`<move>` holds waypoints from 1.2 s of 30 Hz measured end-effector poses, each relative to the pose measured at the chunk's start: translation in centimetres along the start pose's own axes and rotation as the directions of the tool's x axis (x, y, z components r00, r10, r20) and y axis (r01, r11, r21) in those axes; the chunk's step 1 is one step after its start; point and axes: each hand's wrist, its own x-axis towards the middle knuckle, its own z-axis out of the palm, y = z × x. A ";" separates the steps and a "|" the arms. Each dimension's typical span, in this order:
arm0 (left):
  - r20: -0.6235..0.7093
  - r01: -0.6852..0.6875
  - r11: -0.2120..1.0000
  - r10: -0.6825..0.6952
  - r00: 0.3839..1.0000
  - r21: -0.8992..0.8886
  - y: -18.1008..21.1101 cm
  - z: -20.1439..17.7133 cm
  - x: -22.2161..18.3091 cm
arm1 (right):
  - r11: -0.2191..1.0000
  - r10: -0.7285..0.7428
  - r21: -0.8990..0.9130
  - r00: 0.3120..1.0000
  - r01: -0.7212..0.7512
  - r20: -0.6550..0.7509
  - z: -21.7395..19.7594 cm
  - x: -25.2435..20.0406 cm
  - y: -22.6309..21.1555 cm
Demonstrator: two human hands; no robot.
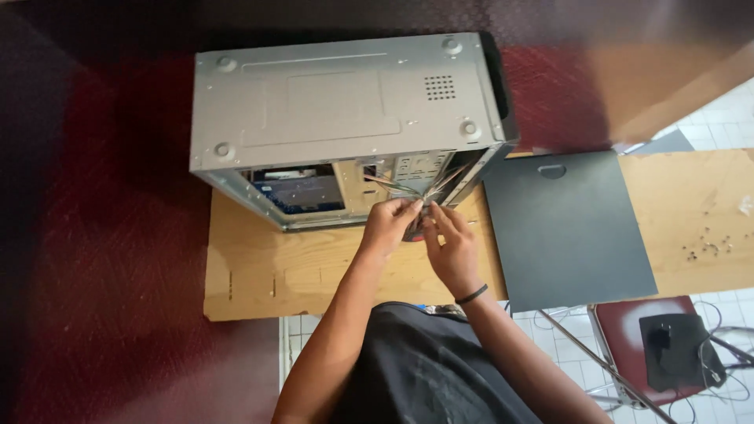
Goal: Managing internal computer cables and attaching the side panel to the case.
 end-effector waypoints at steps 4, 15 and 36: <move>0.057 -0.060 0.997 0.062 0.996 -0.041 -1.1 -0.2 0.2 | 0.979 0.203 0.012 0.974 -0.206 0.103 0.8 -0.9 0.9; 0.113 -0.187 0.958 0.166 0.980 0.216 1.0 -1.3 -0.6 | 0.583 0.622 0.356 0.684 -0.730 0.382 0.2 0.9 1.9; -0.041 -0.154 0.988 0.153 0.987 -0.028 -0.1 -0.1 -0.5 | 0.113 0.684 0.586 0.491 -0.803 0.540 0.6 2.2 0.1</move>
